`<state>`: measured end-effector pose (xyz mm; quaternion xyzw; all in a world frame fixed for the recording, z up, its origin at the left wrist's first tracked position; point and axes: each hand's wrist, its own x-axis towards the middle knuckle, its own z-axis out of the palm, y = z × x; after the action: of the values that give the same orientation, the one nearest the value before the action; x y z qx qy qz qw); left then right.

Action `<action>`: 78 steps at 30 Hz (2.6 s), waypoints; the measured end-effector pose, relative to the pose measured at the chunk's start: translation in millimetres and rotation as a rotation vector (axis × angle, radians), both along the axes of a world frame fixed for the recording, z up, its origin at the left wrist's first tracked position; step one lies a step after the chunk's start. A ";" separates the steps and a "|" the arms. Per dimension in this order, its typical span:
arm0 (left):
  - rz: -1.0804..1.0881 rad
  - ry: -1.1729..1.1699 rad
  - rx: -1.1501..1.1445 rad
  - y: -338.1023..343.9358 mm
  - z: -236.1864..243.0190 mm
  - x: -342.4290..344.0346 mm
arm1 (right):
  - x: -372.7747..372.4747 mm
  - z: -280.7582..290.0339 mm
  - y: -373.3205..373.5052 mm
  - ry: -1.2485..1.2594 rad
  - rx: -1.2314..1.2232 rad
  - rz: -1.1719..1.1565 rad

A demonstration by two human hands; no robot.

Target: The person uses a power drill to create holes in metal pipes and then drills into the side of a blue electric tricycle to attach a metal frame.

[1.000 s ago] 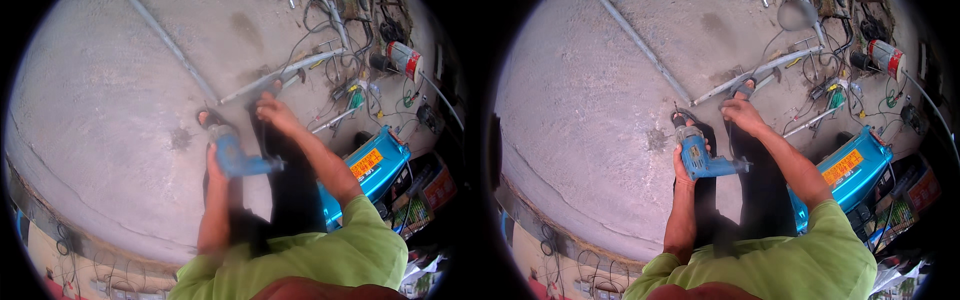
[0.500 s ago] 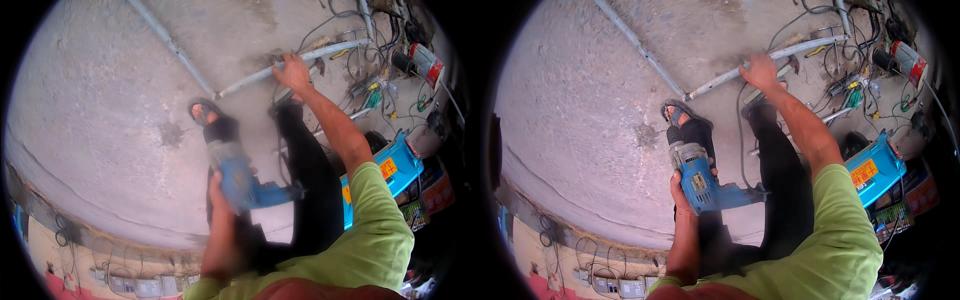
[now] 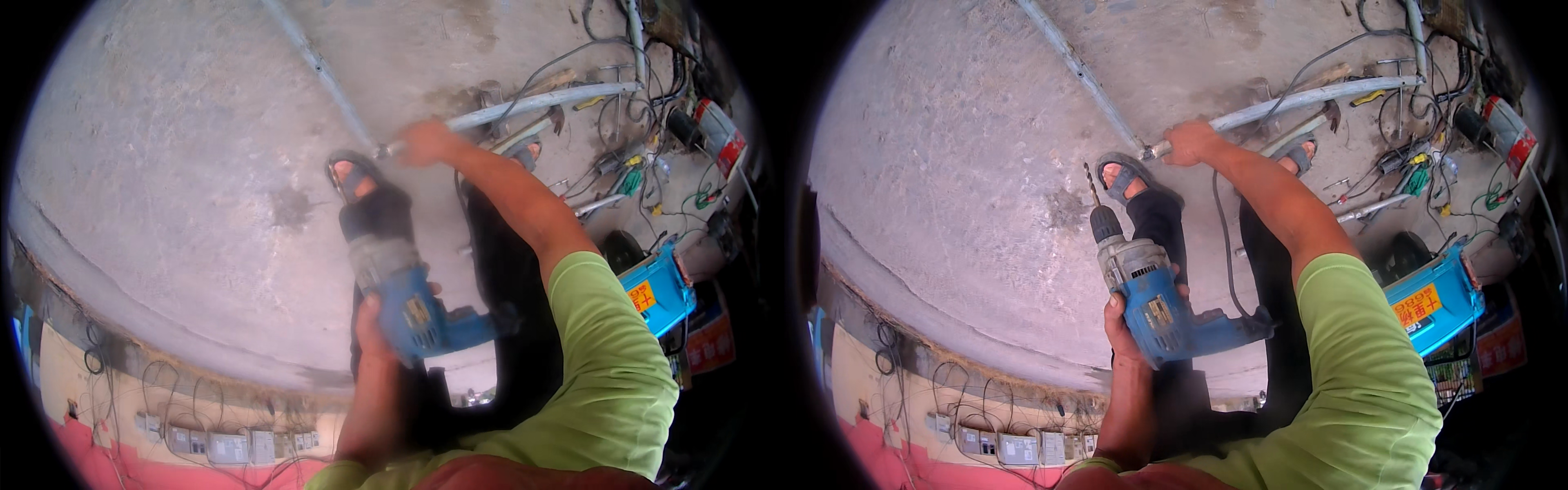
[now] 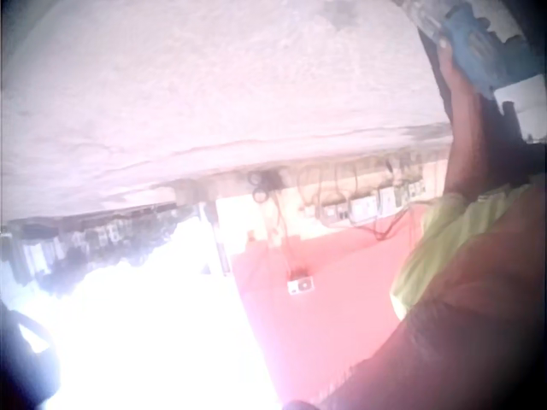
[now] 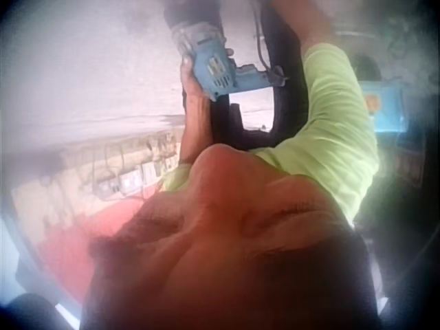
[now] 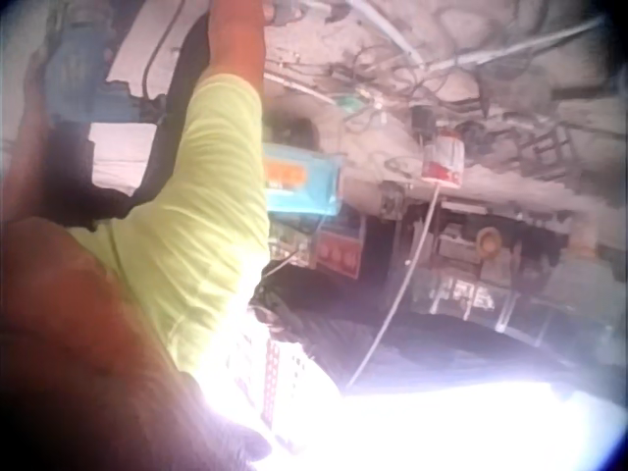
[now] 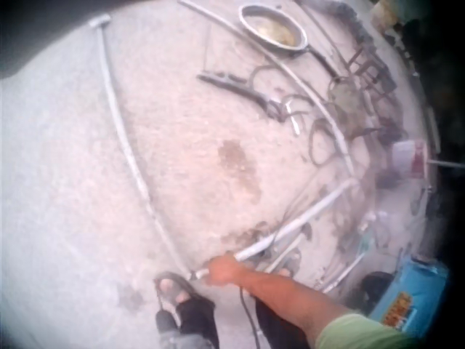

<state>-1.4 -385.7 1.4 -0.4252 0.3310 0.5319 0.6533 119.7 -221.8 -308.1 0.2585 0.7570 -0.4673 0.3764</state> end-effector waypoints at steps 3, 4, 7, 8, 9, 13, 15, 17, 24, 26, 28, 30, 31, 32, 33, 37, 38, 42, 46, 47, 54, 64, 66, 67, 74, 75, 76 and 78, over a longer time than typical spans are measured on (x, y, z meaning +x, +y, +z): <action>-0.002 0.005 0.001 0.4 2.0 -3.5 | 5.4 -0.3 4.1 -0.044 -0.032 -0.048; 0.007 0.002 -0.011 0.5 2.3 -2.9 | 8.3 1.8 8.4 -0.068 -0.053 -0.064; 0.008 0.016 -0.023 0.7 2.1 -0.5 | 20.5 10.6 34.1 -0.153 0.008 -0.149; -0.013 0.026 -0.022 0.2 1.4 -0.1 | 30.8 13.8 47.2 -0.178 0.046 -0.183; -0.034 0.035 -0.024 -0.4 0.2 0.2 | 42.8 16.5 60.9 -0.188 0.071 -0.222; -0.137 0.059 0.062 -6.3 -1.9 -1.8 | 82.3 21.0 85.4 -0.083 0.216 -0.288; -0.117 0.052 0.074 -9.1 -1.9 -2.9 | 93.5 17.6 85.4 -0.015 0.227 -0.352; -0.092 0.029 0.084 -11.2 -2.5 -2.9 | 95.9 11.0 83.3 0.015 0.307 -0.419; -0.071 0.093 0.044 -14.6 -3.0 -0.7 | 96.5 1.5 99.3 -0.194 0.570 -0.440; -0.055 0.017 0.071 -14.8 -3.3 -1.3 | 95.8 6.3 107.5 -0.271 0.618 -0.346; -0.045 -0.027 0.070 -13.9 -2.9 -1.6 | 93.4 10.5 116.7 -0.424 0.649 -0.215; -0.042 -0.033 0.050 -12.2 -1.7 -1.3 | 88.3 10.3 129.1 -0.588 0.517 -0.077; -0.043 -0.018 0.038 -11.1 -0.9 -1.1 | 85.5 8.9 133.7 -0.666 0.462 0.005; -0.051 -0.006 0.028 -10.0 0.5 -1.1 | 82.4 6.9 136.8 -0.688 0.397 0.018; -0.059 0.007 0.018 -8.8 1.5 -1.2 | 80.0 5.0 140.3 -0.689 0.368 0.029; -0.083 0.029 0.013 -4.3 4.0 -3.8 | 75.9 2.3 140.7 -0.726 0.291 0.021; -0.076 0.014 0.024 -3.6 4.2 -4.4 | 76.1 3.7 140.0 -0.682 0.305 0.034; -0.081 0.010 0.054 -2.2 5.6 -8.3 | 77.5 11.2 141.4 -0.596 0.180 -0.018; -0.117 0.033 0.045 -0.8 3.5 -12.7 | 76.1 13.8 148.6 -0.546 0.169 -0.146; -0.106 0.021 0.055 -0.7 3.3 -13.1 | 75.0 15.1 148.7 -0.535 0.197 -0.148; -0.108 0.030 -0.015 -0.7 8.1 -3.1 | 16.6 28.1 132.6 -0.381 0.239 -0.024; -0.228 0.149 0.037 10.3 3.9 6.4 | -20.0 32.8 97.1 -0.006 0.284 -0.313; -0.193 0.147 0.006 9.4 5.0 7.7 | -10.2 31.7 60.9 -0.170 0.296 -0.200; -0.172 0.146 -0.007 8.1 4.9 7.5 | -6.5 29.0 44.0 -0.238 0.311 -0.155; -0.192 0.099 0.018 -14.6 0.7 -0.3 | 51.6 6.4 14.3 -0.036 0.612 -0.432; -0.190 0.102 0.007 -17.5 0.4 -1.4 | 62.1 5.1 16.6 0.032 0.676 -0.355; -0.191 0.097 -0.011 -19.8 0.7 -2.3 | 69.4 3.7 17.3 0.014 0.708 -0.241; -0.176 0.068 -0.006 -22.4 1.4 -4.0 | 74.1 -1.9 24.9 -0.015 0.664 -0.128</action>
<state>-5.4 -408.1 2.8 -0.3783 0.3906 0.4857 0.6844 193.7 -196.9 -310.0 0.4175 0.8474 -0.2160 0.2469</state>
